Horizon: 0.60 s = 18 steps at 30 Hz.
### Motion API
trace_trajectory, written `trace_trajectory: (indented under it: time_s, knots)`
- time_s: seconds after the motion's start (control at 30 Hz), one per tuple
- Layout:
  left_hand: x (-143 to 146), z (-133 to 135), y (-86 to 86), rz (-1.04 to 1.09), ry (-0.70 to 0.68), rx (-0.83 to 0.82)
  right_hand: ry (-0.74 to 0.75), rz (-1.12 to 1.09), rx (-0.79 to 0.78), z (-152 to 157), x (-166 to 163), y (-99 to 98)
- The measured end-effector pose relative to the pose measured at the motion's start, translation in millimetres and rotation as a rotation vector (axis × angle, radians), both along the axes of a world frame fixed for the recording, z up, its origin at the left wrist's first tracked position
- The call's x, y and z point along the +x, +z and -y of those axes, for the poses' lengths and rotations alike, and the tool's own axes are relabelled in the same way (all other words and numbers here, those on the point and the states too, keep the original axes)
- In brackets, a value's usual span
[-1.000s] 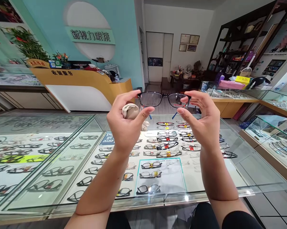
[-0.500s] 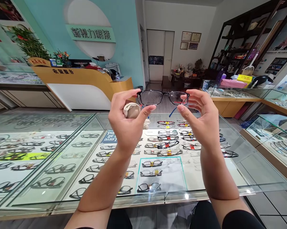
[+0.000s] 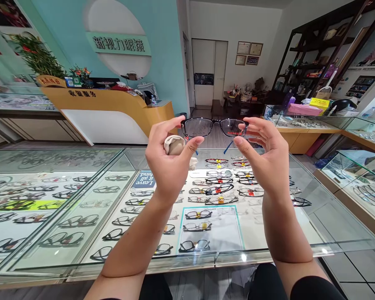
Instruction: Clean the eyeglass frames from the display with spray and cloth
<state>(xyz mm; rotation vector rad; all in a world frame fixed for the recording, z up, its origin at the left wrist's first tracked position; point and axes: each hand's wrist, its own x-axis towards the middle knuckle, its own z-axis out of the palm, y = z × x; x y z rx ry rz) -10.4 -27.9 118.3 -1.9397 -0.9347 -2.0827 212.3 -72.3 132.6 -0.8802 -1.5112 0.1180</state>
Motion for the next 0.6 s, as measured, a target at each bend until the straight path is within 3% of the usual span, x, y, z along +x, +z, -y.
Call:
trace_trajectory:
  time_s: [0.37,0.6]
  knots:
    - [1.8,-2.1,-2.5,0.065,-0.048,-0.033,0.021,-0.065,-0.050,0.9,-0.6,1.3]
    - [4.6,-2.1,1.3,0.205,-0.130,-0.111,-0.027,-0.037,0.000,-1.0,-1.0,0.0]
